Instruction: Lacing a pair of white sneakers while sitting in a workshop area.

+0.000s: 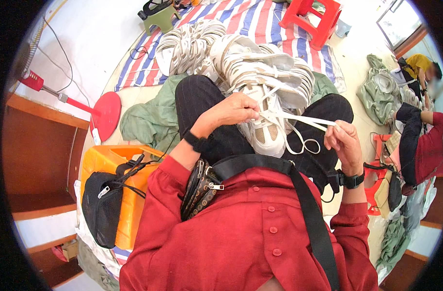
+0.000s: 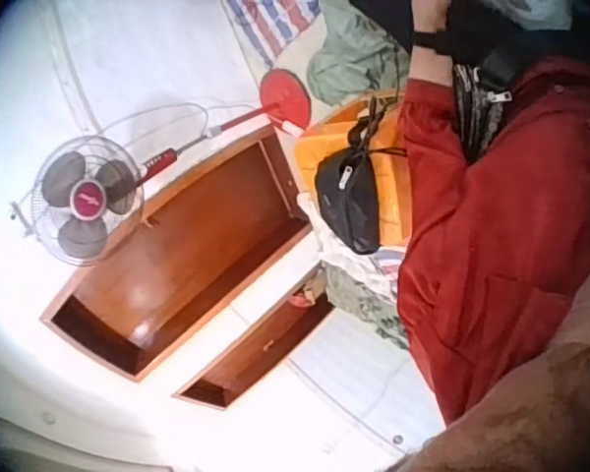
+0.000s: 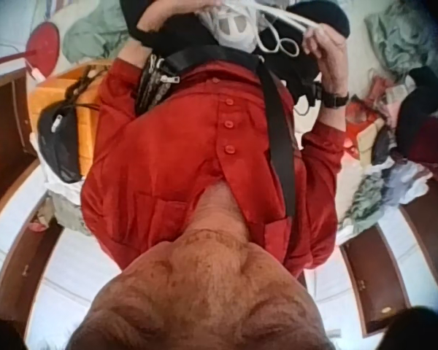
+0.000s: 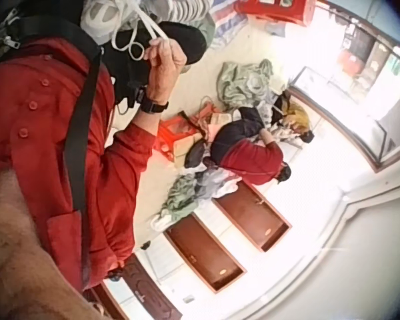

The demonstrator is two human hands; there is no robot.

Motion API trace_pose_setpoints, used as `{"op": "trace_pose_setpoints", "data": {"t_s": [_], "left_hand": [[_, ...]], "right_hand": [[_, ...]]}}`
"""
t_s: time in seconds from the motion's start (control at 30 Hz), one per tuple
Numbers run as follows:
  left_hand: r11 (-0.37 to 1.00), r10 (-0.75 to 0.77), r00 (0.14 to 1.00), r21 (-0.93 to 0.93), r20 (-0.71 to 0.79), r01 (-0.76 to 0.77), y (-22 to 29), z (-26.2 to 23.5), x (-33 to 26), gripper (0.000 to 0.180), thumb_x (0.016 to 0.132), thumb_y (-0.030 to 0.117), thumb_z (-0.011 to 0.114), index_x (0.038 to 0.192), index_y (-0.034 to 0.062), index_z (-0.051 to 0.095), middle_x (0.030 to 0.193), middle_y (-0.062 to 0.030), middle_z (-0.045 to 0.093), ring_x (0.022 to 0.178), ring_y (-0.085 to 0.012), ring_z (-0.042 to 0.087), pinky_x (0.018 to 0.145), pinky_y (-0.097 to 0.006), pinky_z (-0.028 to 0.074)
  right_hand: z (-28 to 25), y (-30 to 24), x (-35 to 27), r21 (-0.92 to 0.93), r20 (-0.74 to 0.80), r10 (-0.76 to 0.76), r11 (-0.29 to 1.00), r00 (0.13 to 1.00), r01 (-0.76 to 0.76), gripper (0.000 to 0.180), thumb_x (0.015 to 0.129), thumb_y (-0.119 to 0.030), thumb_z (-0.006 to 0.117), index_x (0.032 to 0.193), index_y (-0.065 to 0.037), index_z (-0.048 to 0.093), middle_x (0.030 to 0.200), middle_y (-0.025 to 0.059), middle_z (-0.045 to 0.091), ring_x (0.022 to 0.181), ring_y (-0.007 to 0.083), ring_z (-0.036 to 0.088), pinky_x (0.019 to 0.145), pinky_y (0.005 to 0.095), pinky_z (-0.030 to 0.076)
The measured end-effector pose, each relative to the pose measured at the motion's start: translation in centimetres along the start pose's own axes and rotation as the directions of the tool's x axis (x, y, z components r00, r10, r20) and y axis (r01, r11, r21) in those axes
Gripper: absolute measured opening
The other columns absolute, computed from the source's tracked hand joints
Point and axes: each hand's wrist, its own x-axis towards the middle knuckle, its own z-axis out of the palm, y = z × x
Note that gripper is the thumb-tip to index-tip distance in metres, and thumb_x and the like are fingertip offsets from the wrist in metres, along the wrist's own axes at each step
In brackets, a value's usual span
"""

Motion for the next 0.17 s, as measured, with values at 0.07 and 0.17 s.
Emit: {"op": "trace_pose_setpoints", "data": {"t_s": [0.07, 0.17], "left_hand": [[0.996, 0.067, 0.997, -0.064, -0.023, -0.069, 2.8, -0.1, -1.0, 0.018, 0.088, 0.02, 0.06, 0.085, 0.0037, 0.068, 0.062, 0.0006, 0.057, 0.051, -0.0041, 0.046, 0.045, -0.021, 0.034], [0.983, 0.158, 0.986, -0.1, 0.045, -0.153, 6.7, -0.7, -2.0, 0.021, 0.085, 0.026, 0.067, 0.089, 0.0056, 0.069, 0.061, 0.0008, 0.056, 0.049, -0.0056, 0.046, 0.045, -0.021, 0.036]], "right_hand": [[-0.3, 0.0, 0.6, -0.155, -0.096, 0.062, 0.985, 0.993, -0.076, 0.028, 0.095, -0.025, 0.052, 0.089, -0.001, 0.064, 0.065, 0.0005, 0.057, 0.048, 0.0036, 0.042, 0.046, 0.0176, 0.034], [-0.4, 1.1, 1.3, -0.315, -0.178, 0.007, 0.947, 0.984, -0.064, 0.028, 0.094, -0.022, 0.055, 0.115, -0.005, 0.061, 0.094, 0.0023, 0.066, 0.053, 0.0033, 0.046, 0.048, 0.0174, 0.038]]}}
